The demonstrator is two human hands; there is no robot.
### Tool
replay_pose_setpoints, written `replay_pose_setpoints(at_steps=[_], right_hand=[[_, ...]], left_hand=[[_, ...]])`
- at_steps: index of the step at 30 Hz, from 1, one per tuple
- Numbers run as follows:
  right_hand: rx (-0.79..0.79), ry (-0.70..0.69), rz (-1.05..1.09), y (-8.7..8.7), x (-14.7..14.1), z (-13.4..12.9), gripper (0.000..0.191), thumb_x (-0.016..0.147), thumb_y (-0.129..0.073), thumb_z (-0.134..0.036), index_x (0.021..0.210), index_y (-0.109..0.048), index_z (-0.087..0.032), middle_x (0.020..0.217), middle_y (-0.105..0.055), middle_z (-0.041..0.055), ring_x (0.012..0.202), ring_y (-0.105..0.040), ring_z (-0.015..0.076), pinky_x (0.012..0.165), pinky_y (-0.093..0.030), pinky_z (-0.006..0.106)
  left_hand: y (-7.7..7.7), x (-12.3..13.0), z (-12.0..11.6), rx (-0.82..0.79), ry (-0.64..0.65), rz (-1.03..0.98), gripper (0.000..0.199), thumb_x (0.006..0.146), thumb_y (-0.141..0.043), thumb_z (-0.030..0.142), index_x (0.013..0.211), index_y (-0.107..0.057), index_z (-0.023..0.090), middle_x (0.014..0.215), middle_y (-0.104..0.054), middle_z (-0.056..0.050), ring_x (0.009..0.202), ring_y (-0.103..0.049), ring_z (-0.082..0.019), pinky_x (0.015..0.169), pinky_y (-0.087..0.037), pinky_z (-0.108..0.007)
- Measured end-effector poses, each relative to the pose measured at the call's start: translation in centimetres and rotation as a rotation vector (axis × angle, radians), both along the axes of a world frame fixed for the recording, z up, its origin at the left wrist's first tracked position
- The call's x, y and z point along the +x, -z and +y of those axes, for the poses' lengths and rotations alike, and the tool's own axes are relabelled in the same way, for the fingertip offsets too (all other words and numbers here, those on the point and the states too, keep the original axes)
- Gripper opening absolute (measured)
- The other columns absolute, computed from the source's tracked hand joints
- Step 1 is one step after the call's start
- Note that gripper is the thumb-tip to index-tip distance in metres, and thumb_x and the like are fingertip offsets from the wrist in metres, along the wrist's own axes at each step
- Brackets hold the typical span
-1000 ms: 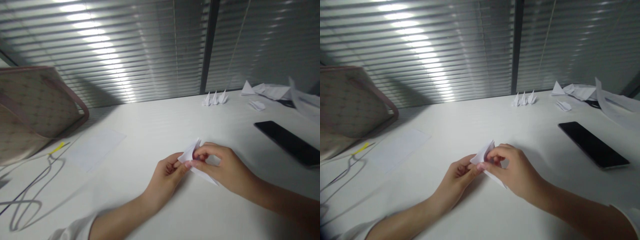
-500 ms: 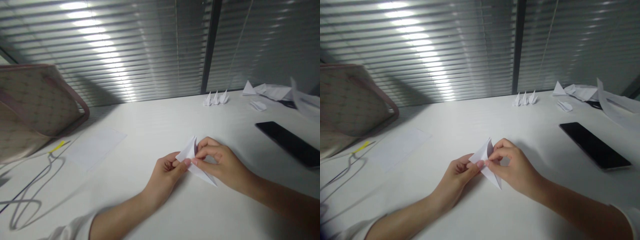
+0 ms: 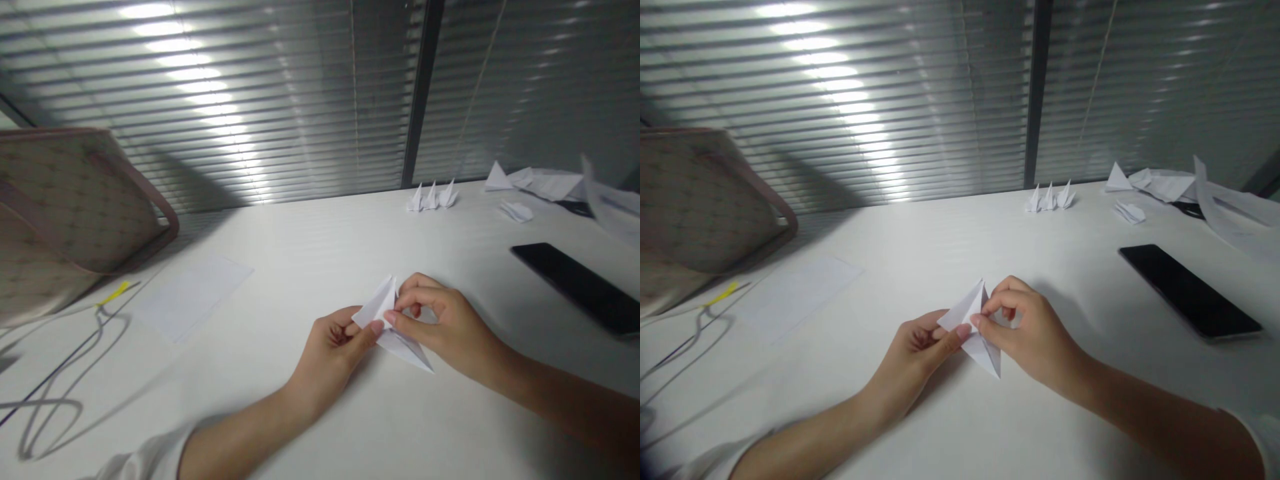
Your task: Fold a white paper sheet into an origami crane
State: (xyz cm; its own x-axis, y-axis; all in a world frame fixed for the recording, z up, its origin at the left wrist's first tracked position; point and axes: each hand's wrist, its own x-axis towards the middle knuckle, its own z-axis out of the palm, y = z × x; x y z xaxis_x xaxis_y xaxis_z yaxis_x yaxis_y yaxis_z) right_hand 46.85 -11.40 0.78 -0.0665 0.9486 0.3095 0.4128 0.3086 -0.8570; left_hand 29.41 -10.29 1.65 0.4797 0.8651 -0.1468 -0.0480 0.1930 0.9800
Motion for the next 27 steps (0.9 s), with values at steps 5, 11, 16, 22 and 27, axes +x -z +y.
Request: replay_pose_setpoints(at_steps=[5, 11, 16, 22, 27], right_hand=[[-0.043, 0.044, 0.084, 0.5, 0.1, 0.4, 0.015, 0.075, -0.069, -0.027, 0.076, -0.056, -0.020, 0.074, -0.053, -0.0016, 0.068, -0.050, 0.0135, 0.063, -0.042, 0.028], [-0.091, -0.015, 0.183, 0.3, 0.6, 0.6, 0.013, 0.082, -0.063, -0.033, 0.083, -0.059, -0.020, 0.074, -0.060, -0.0005, 0.070, -0.056, 0.0147, 0.065, -0.045, 0.027], [-0.065, -0.062, 0.172, -0.3, 0.6, 0.4, 0.010, 0.083, -0.062, -0.030, 0.082, -0.065, -0.020, 0.082, -0.066, 0.0021, 0.077, -0.061, 0.0169, 0.070, -0.047, 0.029], [-0.099, -0.070, 0.153, -0.6, 0.6, 0.3, 0.018, 0.085, -0.059, -0.033, 0.077, -0.068, -0.020, 0.076, -0.067, 0.0021, 0.073, -0.061, 0.0169, 0.065, -0.046, 0.028], [-0.056, -0.099, 0.122, -0.7, 0.9, 0.4, 0.021, 0.088, -0.055, -0.032, 0.077, -0.069, -0.020, 0.077, -0.067, 0.0026, 0.075, -0.061, 0.0168, 0.068, -0.047, 0.029]], left_hand=[[0.1, -0.1, 0.1, -0.008, 0.008, 0.008, 0.034, 0.075, -0.069, 0.044, 0.062, -0.055, 0.016, 0.052, -0.031, 0.009, 0.050, -0.022, -0.007, 0.049, -0.019, -0.022], [0.2, -0.1, 0.2, -0.019, 0.047, 0.022, 0.029, 0.075, -0.070, 0.039, 0.065, -0.061, 0.014, 0.057, -0.048, 0.004, 0.054, -0.039, -0.008, 0.054, -0.031, -0.021], [0.0, 0.0, 0.0, -0.006, 0.070, 0.094, 0.026, 0.074, -0.070, 0.039, 0.082, -0.070, 0.014, 0.074, -0.063, -0.003, 0.067, -0.054, -0.015, 0.062, -0.046, -0.026], [0.0, -0.1, -0.3, 0.020, 0.087, 0.198, 0.028, 0.075, -0.069, 0.040, 0.068, -0.070, 0.013, 0.061, -0.061, -0.002, 0.056, -0.051, -0.012, 0.054, -0.038, -0.023], [0.2, -0.3, -0.1, 0.037, 0.094, 0.225, 0.032, 0.076, -0.067, 0.042, 0.063, -0.066, 0.013, 0.057, -0.057, -0.001, 0.052, -0.045, -0.010, 0.051, -0.031, -0.023]])
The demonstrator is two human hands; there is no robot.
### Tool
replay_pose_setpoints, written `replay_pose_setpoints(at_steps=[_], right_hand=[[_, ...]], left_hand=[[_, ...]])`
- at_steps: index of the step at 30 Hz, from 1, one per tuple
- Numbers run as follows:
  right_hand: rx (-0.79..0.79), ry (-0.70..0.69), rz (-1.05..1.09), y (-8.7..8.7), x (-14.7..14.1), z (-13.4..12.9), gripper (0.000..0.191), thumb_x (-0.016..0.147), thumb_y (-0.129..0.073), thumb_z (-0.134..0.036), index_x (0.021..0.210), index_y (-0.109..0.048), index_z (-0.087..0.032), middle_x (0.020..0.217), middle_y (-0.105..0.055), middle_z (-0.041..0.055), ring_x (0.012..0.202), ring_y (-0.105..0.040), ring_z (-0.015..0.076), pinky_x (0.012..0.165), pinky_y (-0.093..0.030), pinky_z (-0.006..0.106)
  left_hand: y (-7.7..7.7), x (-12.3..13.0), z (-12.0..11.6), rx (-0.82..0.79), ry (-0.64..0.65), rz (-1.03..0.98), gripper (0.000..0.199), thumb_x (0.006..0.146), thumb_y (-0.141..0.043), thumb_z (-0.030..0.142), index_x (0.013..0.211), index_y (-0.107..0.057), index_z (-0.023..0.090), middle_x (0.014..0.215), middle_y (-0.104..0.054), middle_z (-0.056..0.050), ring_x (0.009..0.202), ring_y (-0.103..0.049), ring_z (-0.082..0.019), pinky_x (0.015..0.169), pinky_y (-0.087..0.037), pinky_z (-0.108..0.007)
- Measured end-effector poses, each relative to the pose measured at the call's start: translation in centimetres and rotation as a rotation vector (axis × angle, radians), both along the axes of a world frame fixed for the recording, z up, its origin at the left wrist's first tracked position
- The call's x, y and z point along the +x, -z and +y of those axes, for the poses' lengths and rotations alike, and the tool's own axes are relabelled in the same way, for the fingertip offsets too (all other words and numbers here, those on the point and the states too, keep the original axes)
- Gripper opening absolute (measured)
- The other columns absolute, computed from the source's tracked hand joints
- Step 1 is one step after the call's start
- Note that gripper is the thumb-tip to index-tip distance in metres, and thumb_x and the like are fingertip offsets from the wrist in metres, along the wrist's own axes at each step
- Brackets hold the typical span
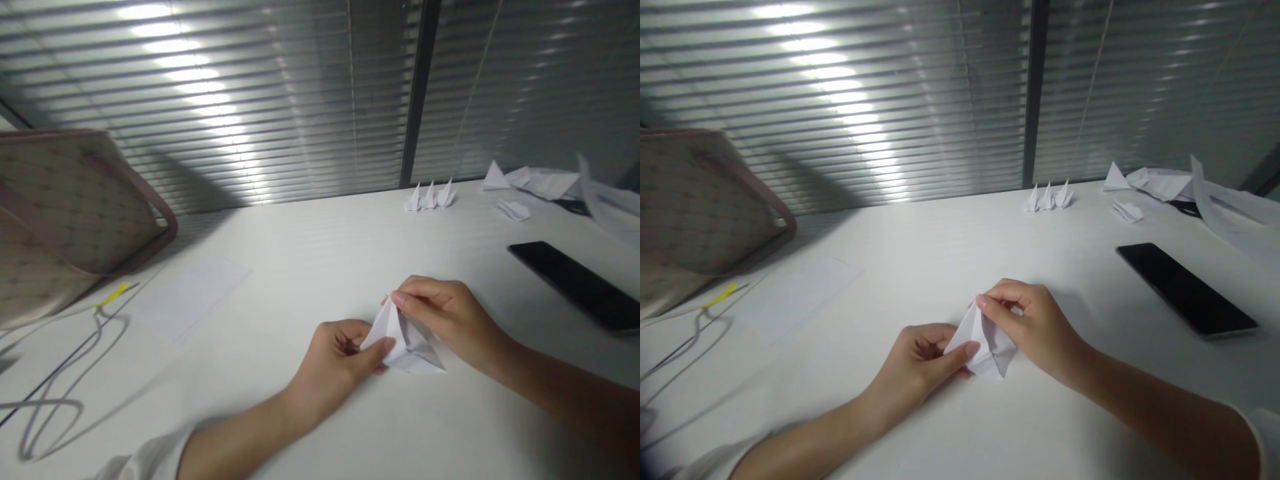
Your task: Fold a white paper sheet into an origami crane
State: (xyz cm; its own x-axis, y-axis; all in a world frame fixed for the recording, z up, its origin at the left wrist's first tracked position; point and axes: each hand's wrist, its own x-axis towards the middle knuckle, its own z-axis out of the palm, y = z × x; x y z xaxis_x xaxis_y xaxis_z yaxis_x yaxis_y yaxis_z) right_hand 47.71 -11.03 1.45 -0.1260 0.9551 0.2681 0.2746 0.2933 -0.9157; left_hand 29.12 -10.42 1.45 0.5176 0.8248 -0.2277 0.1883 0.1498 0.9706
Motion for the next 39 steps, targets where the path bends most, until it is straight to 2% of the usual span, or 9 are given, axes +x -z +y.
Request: replay_pose_setpoints(at_steps=[7, 11, 14, 17, 21, 23, 26, 31, 39], right_hand=[[0.078, -0.003, -0.040, 0.2, -0.6, -0.1, 0.023, 0.087, -0.057, -0.029, 0.068, -0.067, -0.020, 0.068, -0.062, 0.0010, 0.066, -0.058, 0.0142, 0.061, -0.045, 0.026], [0.117, -0.015, -0.021, 0.0, -0.5, -0.3, 0.013, 0.088, -0.056, -0.027, 0.087, -0.068, -0.021, 0.083, -0.064, 0.0033, 0.077, -0.060, 0.0158, 0.068, -0.048, 0.028], [0.305, -0.043, -0.078, -0.5, 0.5, -0.5, 0.023, 0.090, -0.054, -0.034, 0.108, -0.061, -0.023, 0.092, -0.062, 0.0052, 0.085, -0.059, 0.0178, 0.074, -0.048, 0.031], [0.535, -0.231, -0.286, -0.6, 1.3, -0.5, 0.038, 0.080, -0.065, -0.048, 0.107, -0.060, -0.021, 0.104, -0.065, 0.0089, 0.098, -0.058, 0.0224, 0.087, -0.046, 0.038], [0.764, -0.242, -0.543, 0.5, 1.5, -0.3, 0.017, 0.084, -0.065, -0.022, 0.101, -0.062, -0.021, 0.100, -0.070, 0.0054, 0.091, -0.060, 0.0174, 0.083, -0.047, 0.034], [0.849, -0.198, -0.630, 1.0, 1.5, -0.3, 0.021, 0.088, -0.057, -0.010, 0.105, -0.063, -0.021, 0.098, -0.071, 0.0038, 0.088, -0.061, 0.0162, 0.082, -0.048, 0.032], [0.943, -0.153, -0.696, 0.9, 1.3, -0.5, 0.026, 0.091, -0.050, -0.008, 0.110, -0.064, -0.019, 0.105, -0.072, 0.0046, 0.095, -0.063, 0.0165, 0.086, -0.049, 0.032], [1.095, -0.226, -0.764, 0.5, 1.0, -0.7, 0.024, 0.092, -0.044, -0.006, 0.104, -0.065, -0.009, 0.108, -0.071, 0.0113, 0.111, -0.060, 0.0198, 0.093, -0.051, 0.035], [1.114, -0.272, -0.776, 0.3, 0.5, -0.7, 0.026, 0.093, -0.041, -0.006, 0.098, -0.066, -0.005, 0.106, -0.071, 0.0148, 0.107, -0.063, 0.0230, 0.092, -0.054, 0.037]], left_hand=[[0.3, -0.1, -0.2, 0.008, 0.056, -0.026, 0.033, 0.075, -0.069, 0.042, 0.061, -0.063, 0.013, 0.058, -0.052, 0.001, 0.053, -0.041, -0.009, 0.051, -0.031, -0.023], [0.2, 0.0, 0.0, 0.058, -0.024, -0.048, 0.035, 0.077, -0.067, 0.042, 0.059, -0.062, 0.013, 0.055, -0.050, 0.001, 0.051, -0.039, -0.009, 0.050, -0.031, -0.023], [-0.1, -0.4, 0.6, 0.146, -0.170, -0.047, 0.030, 0.078, -0.066, 0.040, 0.063, -0.065, 0.014, 0.060, -0.055, 0.000, 0.057, -0.046, -0.012, 0.055, -0.036, -0.024], [-0.4, -0.9, 1.2, 0.239, -0.297, -0.037, 0.025, 0.076, -0.069, 0.038, 0.066, -0.066, 0.015, 0.063, -0.059, 0.000, 0.062, -0.048, -0.013, 0.058, -0.037, -0.025], [-0.7, -1.2, 1.4, 0.276, -0.347, -0.030, 0.028, 0.073, -0.071, 0.039, 0.060, -0.064, 0.015, 0.059, -0.056, 0.001, 0.057, -0.046, -0.012, 0.054, -0.034, -0.023], [-0.7, -1.1, 1.4, 0.253, -0.341, -0.041, 0.029, 0.073, -0.071, 0.040, 0.061, -0.064, 0.015, 0.059, -0.057, 0.002, 0.057, -0.047, -0.011, 0.053, -0.035, -0.022], [-0.5, -1.0, 1.5, 0.173, -0.310, -0.078, 0.028, 0.074, -0.071, 0.041, 0.067, -0.065, 0.014, 0.062, -0.060, 0.001, 0.060, -0.053, -0.012, 0.057, -0.042, -0.023], [-0.4, -0.8, 1.7, 0.027, -0.269, -0.148, 0.029, 0.077, -0.068, 0.041, 0.071, -0.064, 0.014, 0.066, -0.063, -0.001, 0.061, -0.056, -0.012, 0.061, -0.048, -0.025], [-0.2, -0.7, 1.7, -0.086, -0.248, -0.213, 0.028, 0.072, -0.074, 0.040, 0.069, -0.066, 0.014, 0.069, -0.065, -0.001, 0.062, -0.058, -0.011, 0.059, -0.050, -0.022]])
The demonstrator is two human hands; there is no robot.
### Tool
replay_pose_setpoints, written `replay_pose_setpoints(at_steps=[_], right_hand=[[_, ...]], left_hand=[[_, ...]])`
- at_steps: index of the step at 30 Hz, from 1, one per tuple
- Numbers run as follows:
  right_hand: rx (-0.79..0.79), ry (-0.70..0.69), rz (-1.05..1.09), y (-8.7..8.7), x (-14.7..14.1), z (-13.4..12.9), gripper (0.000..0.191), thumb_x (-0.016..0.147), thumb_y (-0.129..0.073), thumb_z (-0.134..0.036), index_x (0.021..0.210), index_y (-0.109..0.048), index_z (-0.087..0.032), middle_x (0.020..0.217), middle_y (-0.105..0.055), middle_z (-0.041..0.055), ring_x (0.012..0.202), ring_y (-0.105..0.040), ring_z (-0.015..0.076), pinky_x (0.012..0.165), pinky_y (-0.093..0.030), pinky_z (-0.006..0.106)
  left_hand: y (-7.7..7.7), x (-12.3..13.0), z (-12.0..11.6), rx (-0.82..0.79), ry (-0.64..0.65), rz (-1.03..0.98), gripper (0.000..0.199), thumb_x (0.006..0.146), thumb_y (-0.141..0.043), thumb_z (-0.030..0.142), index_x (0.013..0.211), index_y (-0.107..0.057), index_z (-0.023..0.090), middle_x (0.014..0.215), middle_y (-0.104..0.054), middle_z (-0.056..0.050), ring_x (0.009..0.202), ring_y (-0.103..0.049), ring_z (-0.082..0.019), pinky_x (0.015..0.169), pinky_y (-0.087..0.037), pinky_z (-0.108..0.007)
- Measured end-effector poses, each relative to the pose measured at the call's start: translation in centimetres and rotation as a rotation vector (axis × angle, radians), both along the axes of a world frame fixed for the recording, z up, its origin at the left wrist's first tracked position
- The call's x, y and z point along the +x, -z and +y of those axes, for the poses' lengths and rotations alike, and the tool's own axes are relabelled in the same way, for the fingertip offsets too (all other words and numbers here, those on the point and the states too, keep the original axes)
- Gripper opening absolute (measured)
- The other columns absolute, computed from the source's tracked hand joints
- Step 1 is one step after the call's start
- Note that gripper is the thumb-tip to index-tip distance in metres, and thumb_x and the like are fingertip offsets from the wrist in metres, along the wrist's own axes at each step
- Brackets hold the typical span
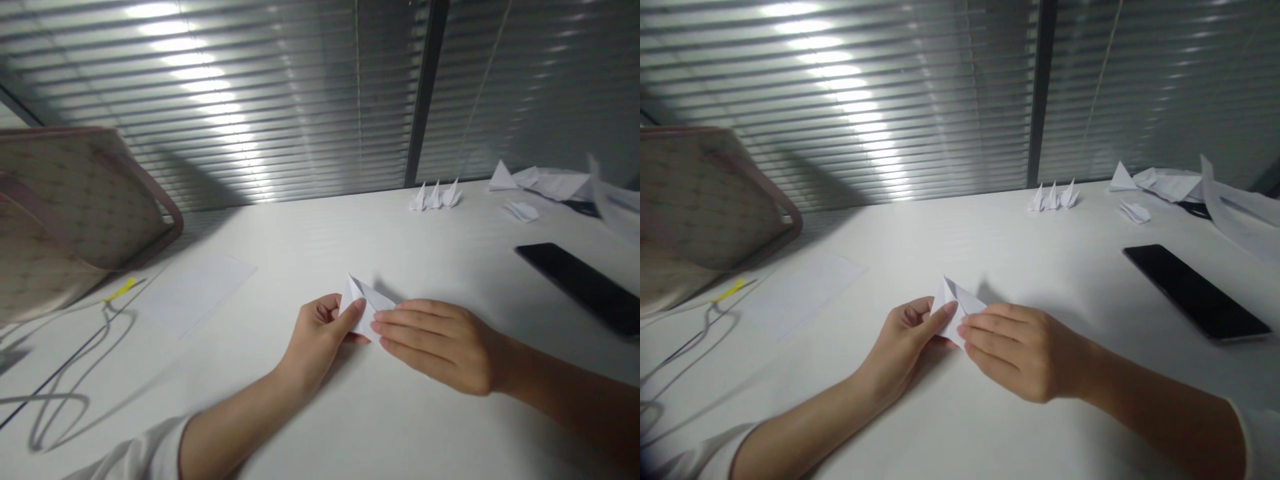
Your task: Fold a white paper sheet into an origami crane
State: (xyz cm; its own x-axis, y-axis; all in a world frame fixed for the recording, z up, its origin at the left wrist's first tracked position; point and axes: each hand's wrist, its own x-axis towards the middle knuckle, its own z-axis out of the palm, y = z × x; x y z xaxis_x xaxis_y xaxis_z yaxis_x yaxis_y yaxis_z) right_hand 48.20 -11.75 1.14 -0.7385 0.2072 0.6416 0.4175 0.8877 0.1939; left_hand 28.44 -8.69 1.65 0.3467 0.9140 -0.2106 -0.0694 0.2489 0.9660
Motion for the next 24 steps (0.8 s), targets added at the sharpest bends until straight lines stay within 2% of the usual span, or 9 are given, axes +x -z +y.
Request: replay_pose_setpoints(at_steps=[4, 7, 12, 19, 24], right_hand=[[-0.006, 0.007, -0.023, -0.5, -0.3, 0.2, 0.027, 0.094, -0.040, -0.007, 0.094, -0.067, -0.008, 0.102, -0.073, 0.0106, 0.101, -0.066, 0.0202, 0.088, -0.056, 0.034], [-0.010, -0.013, 0.006, -0.5, -0.5, 0.3, 0.024, 0.094, -0.043, -0.007, 0.092, -0.067, -0.007, 0.098, -0.074, 0.0110, 0.098, -0.068, 0.0210, 0.084, -0.058, 0.033], [-0.032, -0.076, 0.042, -0.4, -1.0, 0.1, 0.017, 0.088, -0.051, -0.005, 0.086, -0.068, -0.006, 0.102, -0.073, 0.0133, 0.101, -0.066, 0.0229, 0.090, -0.056, 0.035], [-0.035, -0.110, 0.021, -0.2, -1.4, -0.1, 0.016, 0.086, -0.053, -0.003, 0.084, -0.069, -0.006, 0.102, -0.072, 0.0142, 0.101, -0.067, 0.0226, 0.094, -0.054, 0.034], [-0.062, -0.095, 0.000, 0.1, -1.2, 0.0, 0.017, 0.087, -0.052, -0.004, 0.087, -0.069, -0.007, 0.106, -0.071, 0.0133, 0.104, -0.065, 0.0210, 0.096, -0.053, 0.034]], left_hand=[[0.4, -0.1, 0.1, -0.023, -0.004, -0.023, 0.029, 0.072, -0.075, 0.040, 0.068, -0.065, 0.013, 0.065, -0.063, -0.001, 0.059, -0.056, -0.010, 0.057, -0.049, -0.021], [0.4, -0.2, 0.2, -0.047, 0.019, -0.047, 0.032, 0.073, -0.073, 0.043, 0.067, -0.066, 0.012, 0.064, -0.063, -0.002, 0.061, -0.057, -0.011, 0.057, -0.050, -0.021], [0.2, -0.2, 0.4, -0.099, 0.071, -0.078, 0.031, 0.072, -0.074, 0.040, 0.066, -0.064, 0.012, 0.060, -0.061, -0.002, 0.054, -0.055, -0.011, 0.052, -0.047, -0.022], [0.8, -0.3, 0.5, -0.070, -0.020, -0.068, 0.031, 0.078, -0.068, 0.038, 0.063, -0.056, 0.013, 0.057, -0.056, 0.001, 0.050, -0.048, -0.007, 0.047, -0.036, -0.018], [0.7, -0.4, 0.6, -0.054, 0.014, -0.033, 0.032, 0.079, -0.067, 0.041, 0.066, -0.059, 0.013, 0.059, -0.057, -0.001, 0.052, -0.051, -0.010, 0.049, -0.037, -0.021]])
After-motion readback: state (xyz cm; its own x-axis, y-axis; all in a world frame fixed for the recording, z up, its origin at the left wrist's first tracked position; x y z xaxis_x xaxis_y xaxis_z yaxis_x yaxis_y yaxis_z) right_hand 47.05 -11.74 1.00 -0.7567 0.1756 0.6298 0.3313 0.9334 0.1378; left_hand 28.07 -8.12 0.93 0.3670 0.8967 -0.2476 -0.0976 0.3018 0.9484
